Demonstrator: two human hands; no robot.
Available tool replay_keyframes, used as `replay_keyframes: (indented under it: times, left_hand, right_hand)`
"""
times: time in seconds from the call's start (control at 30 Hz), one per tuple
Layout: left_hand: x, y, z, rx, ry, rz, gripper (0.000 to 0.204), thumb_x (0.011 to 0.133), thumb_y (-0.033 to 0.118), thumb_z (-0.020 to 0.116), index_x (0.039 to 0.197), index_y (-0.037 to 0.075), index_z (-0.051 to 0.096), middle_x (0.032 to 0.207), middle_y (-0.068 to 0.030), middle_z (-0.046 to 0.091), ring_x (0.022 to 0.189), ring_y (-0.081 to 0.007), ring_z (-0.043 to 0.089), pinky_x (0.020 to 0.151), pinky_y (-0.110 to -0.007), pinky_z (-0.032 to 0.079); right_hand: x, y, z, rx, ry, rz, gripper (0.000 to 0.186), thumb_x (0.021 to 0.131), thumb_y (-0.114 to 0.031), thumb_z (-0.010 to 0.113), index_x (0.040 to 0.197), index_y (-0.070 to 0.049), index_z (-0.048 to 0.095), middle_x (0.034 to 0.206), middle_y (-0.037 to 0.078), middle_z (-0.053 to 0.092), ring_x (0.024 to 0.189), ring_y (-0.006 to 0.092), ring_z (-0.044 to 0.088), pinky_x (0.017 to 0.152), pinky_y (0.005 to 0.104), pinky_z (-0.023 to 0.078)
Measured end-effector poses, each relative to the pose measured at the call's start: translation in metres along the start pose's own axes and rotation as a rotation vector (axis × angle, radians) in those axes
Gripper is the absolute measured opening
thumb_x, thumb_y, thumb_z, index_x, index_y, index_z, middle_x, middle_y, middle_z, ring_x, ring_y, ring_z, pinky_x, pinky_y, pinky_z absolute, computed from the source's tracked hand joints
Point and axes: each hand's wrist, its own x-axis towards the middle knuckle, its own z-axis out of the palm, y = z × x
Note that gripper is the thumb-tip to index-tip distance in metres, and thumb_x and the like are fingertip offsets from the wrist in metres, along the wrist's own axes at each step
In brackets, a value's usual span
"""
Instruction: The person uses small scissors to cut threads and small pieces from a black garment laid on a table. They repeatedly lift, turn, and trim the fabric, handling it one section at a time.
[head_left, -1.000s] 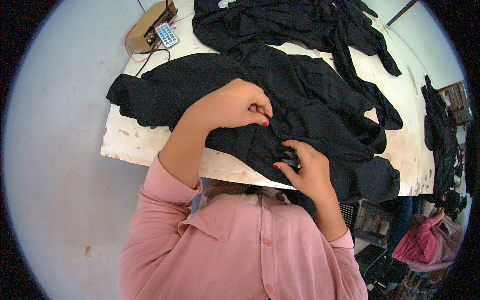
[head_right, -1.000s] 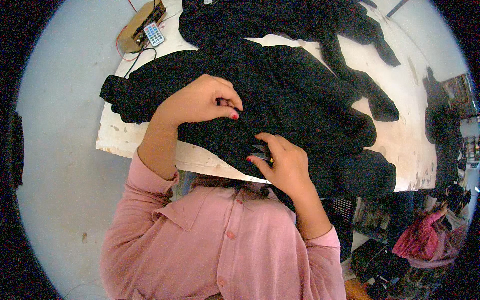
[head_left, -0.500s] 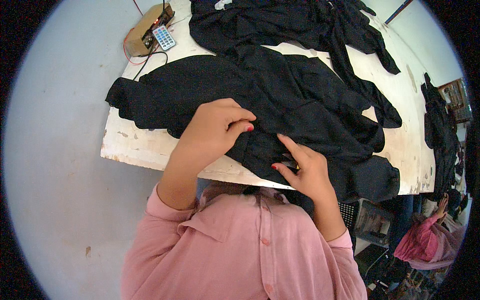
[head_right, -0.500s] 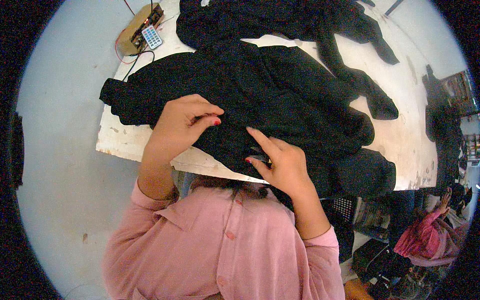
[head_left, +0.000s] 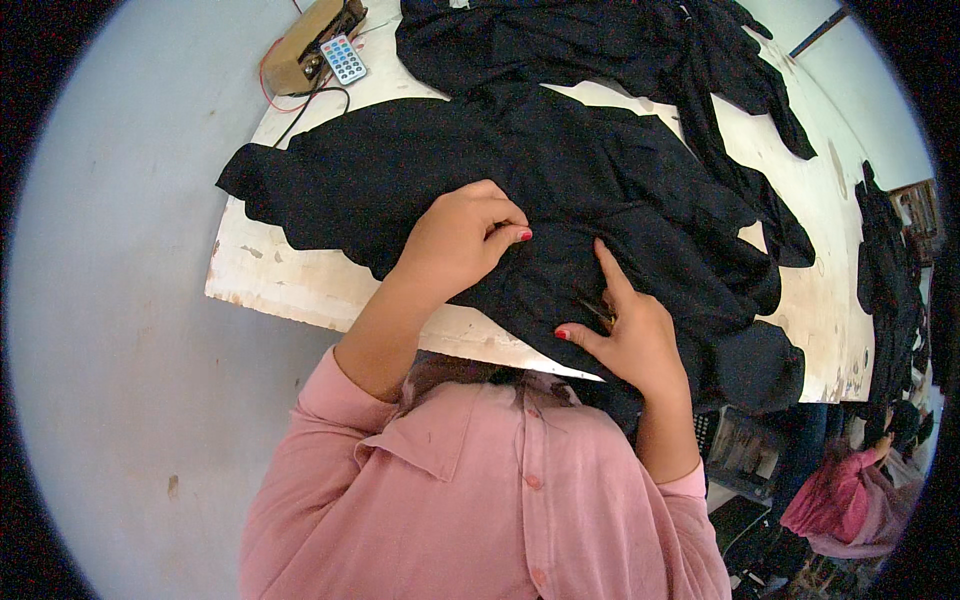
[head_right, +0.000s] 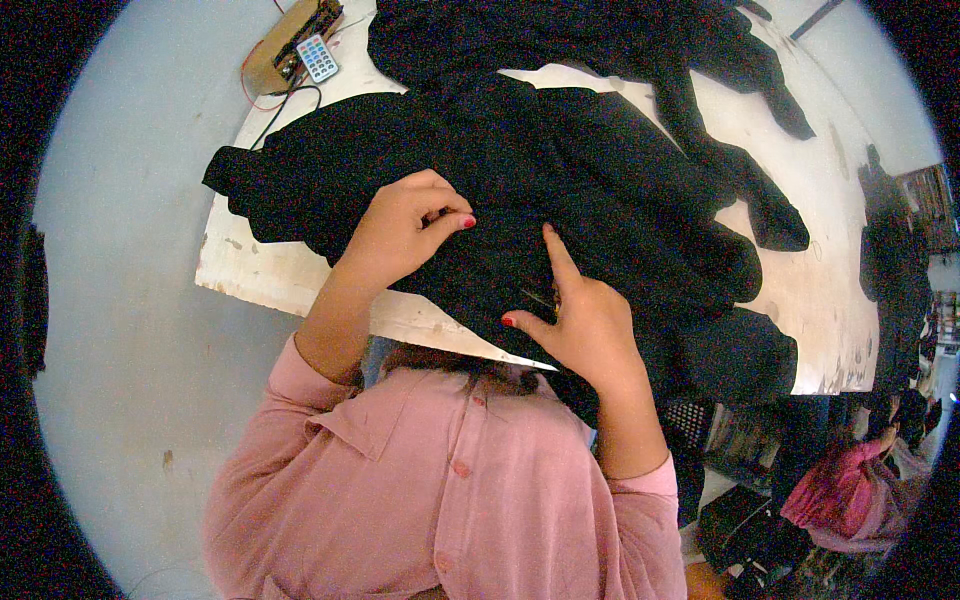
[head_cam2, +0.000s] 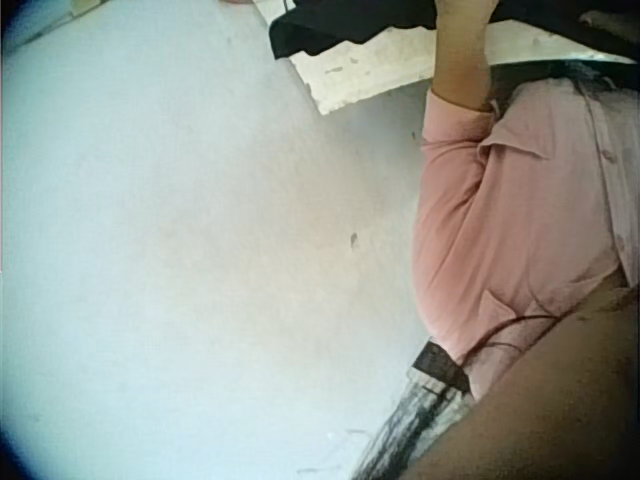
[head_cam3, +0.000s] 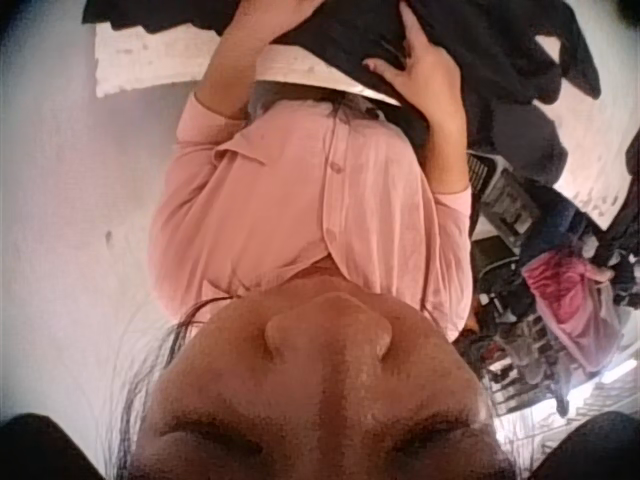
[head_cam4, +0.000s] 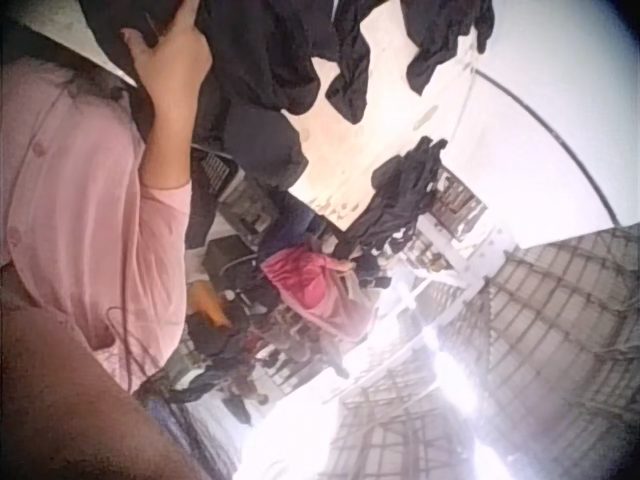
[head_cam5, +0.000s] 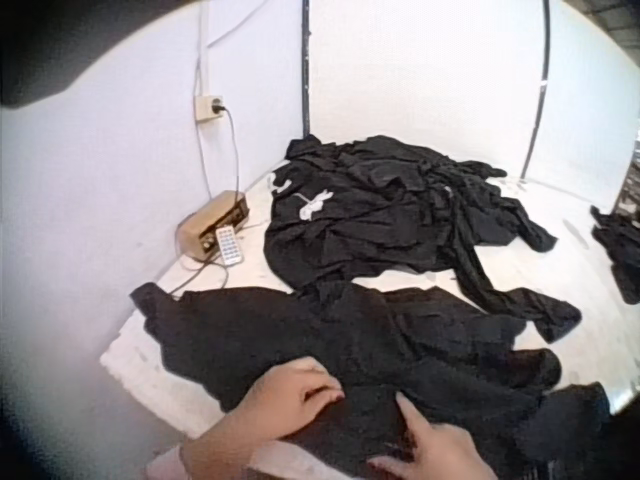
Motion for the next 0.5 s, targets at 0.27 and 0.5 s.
replay_keyframes:
  times: [0.27,0.5]
  left_hand:
    - [-0.0034,0.0001,-0.0069,-0.287,0.117,-0.099,0.011,0.082,0.014,0.071,0.087,0.005,0.072,0.081,-0.0039,0.063,0.07,-0.0115,0.057,0.063,-0.025,0.044]
    - [-0.0054,-0.0017,-0.003,-0.339,0.234,0.043,0.01,0.084,0.015,0.069,0.086,0.006,0.071,0.083,-0.0024,0.061,0.076,-0.0103,0.057,0.065,-0.023,0.046]
  right_hand:
    - [-0.002,-0.0009,-0.001,0.025,0.006,-0.037,0.093,0.062,-0.034,0.084,0.142,-0.018,0.04,0.062,0.012,0.054,0.058,0.0292,0.061,0.057,0.0351,0.046]
    - [-0.0041,-0.0009,-0.0002,0.024,0.009,-0.039,0.091,0.063,-0.034,0.084,0.141,-0.019,0.04,0.065,0.014,0.056,0.061,0.0311,0.062,0.058,0.0361,0.047]
